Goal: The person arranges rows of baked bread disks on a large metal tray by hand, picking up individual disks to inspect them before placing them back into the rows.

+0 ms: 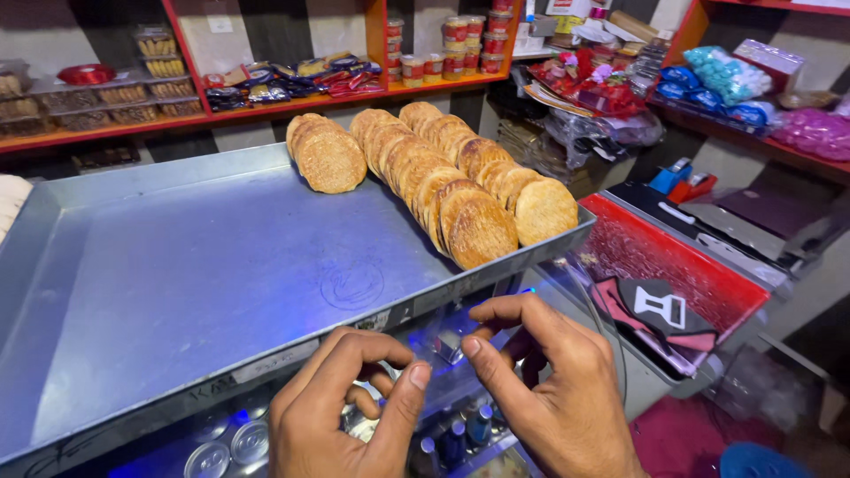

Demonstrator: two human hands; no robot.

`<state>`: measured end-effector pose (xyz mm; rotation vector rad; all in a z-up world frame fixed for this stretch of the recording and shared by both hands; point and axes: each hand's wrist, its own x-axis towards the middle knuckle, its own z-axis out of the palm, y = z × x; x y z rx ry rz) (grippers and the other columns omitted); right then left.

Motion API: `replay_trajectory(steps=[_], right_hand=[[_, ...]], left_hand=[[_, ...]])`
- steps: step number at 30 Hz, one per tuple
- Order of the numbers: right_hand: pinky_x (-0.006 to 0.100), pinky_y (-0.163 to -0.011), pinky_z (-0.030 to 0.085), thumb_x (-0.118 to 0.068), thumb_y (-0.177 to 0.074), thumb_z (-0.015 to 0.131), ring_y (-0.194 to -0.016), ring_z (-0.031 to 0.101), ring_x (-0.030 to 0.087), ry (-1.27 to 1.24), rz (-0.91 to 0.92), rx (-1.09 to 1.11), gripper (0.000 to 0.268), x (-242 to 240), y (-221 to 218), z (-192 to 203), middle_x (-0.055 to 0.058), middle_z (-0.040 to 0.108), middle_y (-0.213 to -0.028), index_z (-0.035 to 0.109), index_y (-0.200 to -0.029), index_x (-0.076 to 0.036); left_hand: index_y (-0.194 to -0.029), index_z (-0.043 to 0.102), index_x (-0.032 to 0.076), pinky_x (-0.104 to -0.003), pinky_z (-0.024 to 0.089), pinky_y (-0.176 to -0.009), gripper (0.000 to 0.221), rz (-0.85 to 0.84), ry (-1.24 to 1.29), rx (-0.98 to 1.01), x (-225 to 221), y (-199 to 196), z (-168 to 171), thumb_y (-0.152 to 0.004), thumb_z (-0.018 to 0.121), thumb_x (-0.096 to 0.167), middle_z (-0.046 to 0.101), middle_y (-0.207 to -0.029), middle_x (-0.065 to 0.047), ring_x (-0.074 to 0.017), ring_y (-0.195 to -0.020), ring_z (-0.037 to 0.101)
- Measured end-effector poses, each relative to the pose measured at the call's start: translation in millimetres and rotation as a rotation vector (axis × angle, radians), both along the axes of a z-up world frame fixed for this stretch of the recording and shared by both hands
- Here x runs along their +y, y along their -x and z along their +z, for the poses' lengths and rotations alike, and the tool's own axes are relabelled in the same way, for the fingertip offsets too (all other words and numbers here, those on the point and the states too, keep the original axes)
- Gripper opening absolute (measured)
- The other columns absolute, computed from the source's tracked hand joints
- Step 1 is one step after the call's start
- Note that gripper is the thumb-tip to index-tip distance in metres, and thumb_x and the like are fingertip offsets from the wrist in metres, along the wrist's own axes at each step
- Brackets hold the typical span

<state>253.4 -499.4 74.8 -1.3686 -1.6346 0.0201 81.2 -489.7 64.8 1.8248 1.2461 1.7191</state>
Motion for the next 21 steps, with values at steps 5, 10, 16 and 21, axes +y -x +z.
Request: replay_trajectory(steps=[5, 10, 16, 21], right_hand=[[0.021, -0.054, 0.051, -0.029, -0.084, 0.077, -0.051, 0.061, 0.005, 0.006, -0.106, -0.024, 0.016, -61.8, 20.1, -3.2, -0.009, 0.076, -0.074, 0.077, -0.097, -0.019], [0.021, -0.048, 0.047, -0.028, -0.082, 0.078, -0.046, 0.058, 0.003, 0.025, -0.226, 0.004, 0.013, -122.5, 30.6, -4.5, -0.011, 0.076, -0.068, 0.078, -0.091, -0.019], [0.020, -0.051, 0.048, -0.026, -0.083, 0.077, -0.049, 0.060, 0.004, 0.019, -0.372, 0.026, 0.014, -192.2, 15.0, -3.1, -0.008, 0.073, -0.062, 0.079, -0.093, -0.017], [0.021, -0.047, 0.045, -0.025, -0.083, 0.077, -0.049, 0.055, 0.004, 0.014, -0.574, 0.051, 0.015, -265.0, -7.8, 8.5, -0.008, 0.077, -0.072, 0.080, -0.095, -0.018]], left_hand=[[-0.074, 0.072, 0.019, -0.019, 0.044, -0.045, 0.011, -0.107, -0.005, -0.012, -44.1, 18.2, -9.9, -0.083, 0.073, 0.025, 0.071, -0.072, 0.008, -0.0042, -0.052, 0.060], [-0.072, 0.073, 0.017, -0.018, 0.042, -0.044, 0.012, -0.226, 0.012, -0.046, -82.7, 20.2, -21.4, -0.082, 0.074, 0.024, 0.068, -0.070, 0.007, -0.0038, -0.052, 0.058], [-0.072, 0.073, 0.019, -0.018, 0.045, -0.044, 0.011, -0.384, -0.001, 0.006, -121.2, -3.5, -15.8, -0.082, 0.074, 0.024, 0.069, -0.069, 0.009, -0.0038, -0.051, 0.058], [-0.074, 0.071, 0.019, -0.020, 0.045, -0.048, 0.012, -0.642, -0.069, 0.055, -159.9, -44.0, 0.5, -0.085, 0.072, 0.023, 0.063, -0.066, 0.008, -0.0066, -0.048, 0.052]])
